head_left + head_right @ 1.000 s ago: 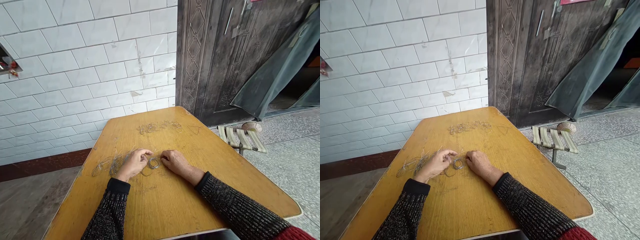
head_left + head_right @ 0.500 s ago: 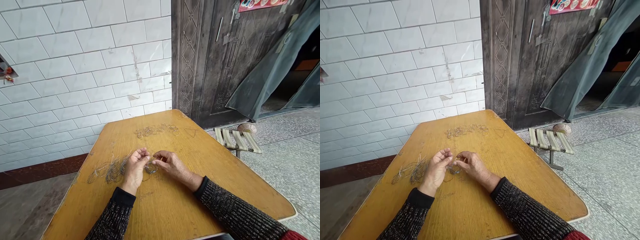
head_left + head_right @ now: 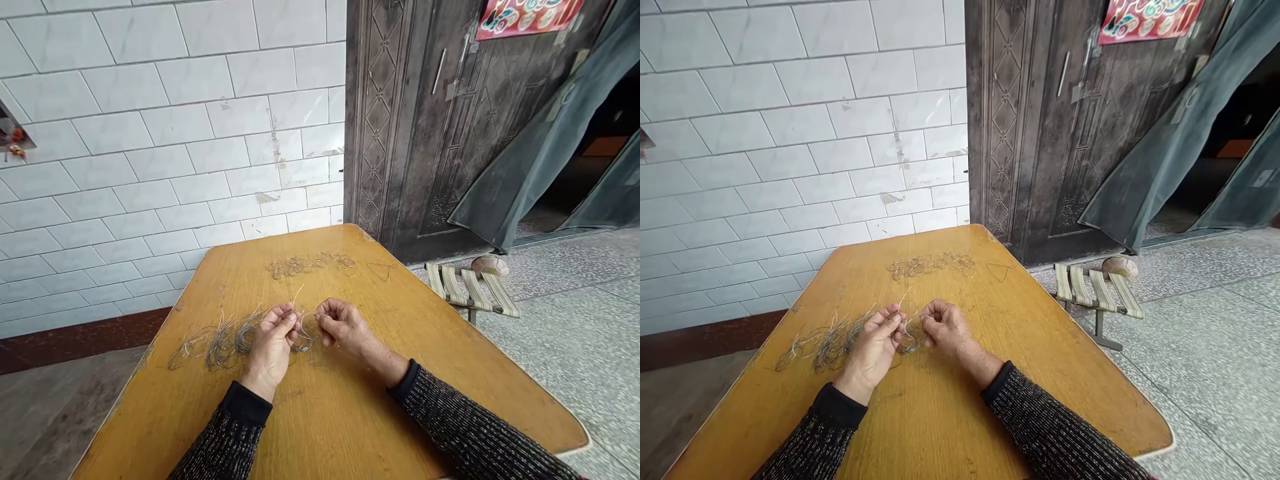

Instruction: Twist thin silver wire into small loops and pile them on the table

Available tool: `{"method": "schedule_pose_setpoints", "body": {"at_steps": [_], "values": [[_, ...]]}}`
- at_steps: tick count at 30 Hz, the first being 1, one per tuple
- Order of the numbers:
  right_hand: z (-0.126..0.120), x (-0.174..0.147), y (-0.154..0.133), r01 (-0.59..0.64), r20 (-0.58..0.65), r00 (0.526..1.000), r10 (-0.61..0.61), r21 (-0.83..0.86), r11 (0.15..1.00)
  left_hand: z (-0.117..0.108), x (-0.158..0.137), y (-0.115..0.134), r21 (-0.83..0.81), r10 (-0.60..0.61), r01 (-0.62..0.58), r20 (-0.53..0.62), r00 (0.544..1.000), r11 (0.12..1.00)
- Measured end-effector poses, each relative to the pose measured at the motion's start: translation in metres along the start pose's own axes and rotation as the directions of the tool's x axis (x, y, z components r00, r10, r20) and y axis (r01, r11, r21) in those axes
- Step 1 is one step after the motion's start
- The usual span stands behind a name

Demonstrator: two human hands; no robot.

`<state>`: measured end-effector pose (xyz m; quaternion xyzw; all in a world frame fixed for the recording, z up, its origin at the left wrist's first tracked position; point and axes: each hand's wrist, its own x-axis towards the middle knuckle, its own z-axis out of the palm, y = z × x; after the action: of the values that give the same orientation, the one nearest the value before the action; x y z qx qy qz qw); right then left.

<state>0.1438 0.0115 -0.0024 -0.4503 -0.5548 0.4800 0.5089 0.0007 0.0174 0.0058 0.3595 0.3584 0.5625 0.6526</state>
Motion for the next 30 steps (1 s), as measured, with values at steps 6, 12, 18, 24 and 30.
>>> {"method": "schedule_pose_setpoints", "body": {"at_steps": [6, 12, 18, 24, 30], "values": [[-0.001, -0.004, -0.004, -0.016, 0.225, 0.974, 0.022, -0.026, 1.000, -0.002, 0.001, 0.001, 0.108, 0.005, -0.008, 0.030, 1.000, 0.994], [-0.005, -0.001, -0.001, 0.019, 0.119, 0.992, -0.034, 0.123, 0.992, -0.005, 0.005, 0.000, 0.078, 0.036, -0.037, 0.019, 0.999, 0.996], [-0.010, -0.001, -0.003, 0.017, 0.110, 0.993, -0.047, 0.264, 0.964, -0.011, 0.012, 0.006, -0.032, 0.112, -0.115, -0.081, 0.990, 0.993], [-0.015, -0.004, -0.007, -0.057, 0.302, 0.953, 0.005, 0.165, 0.985, -0.004, 0.003, 0.005, 0.112, 0.073, -0.076, 0.028, 0.997, 0.991], [-0.019, -0.003, -0.004, -0.101, 0.349, 0.935, 0.061, 0.098, 0.990, -0.002, 0.001, 0.007, 0.124, 0.104, -0.105, 0.016, 0.994, 0.987]]}}
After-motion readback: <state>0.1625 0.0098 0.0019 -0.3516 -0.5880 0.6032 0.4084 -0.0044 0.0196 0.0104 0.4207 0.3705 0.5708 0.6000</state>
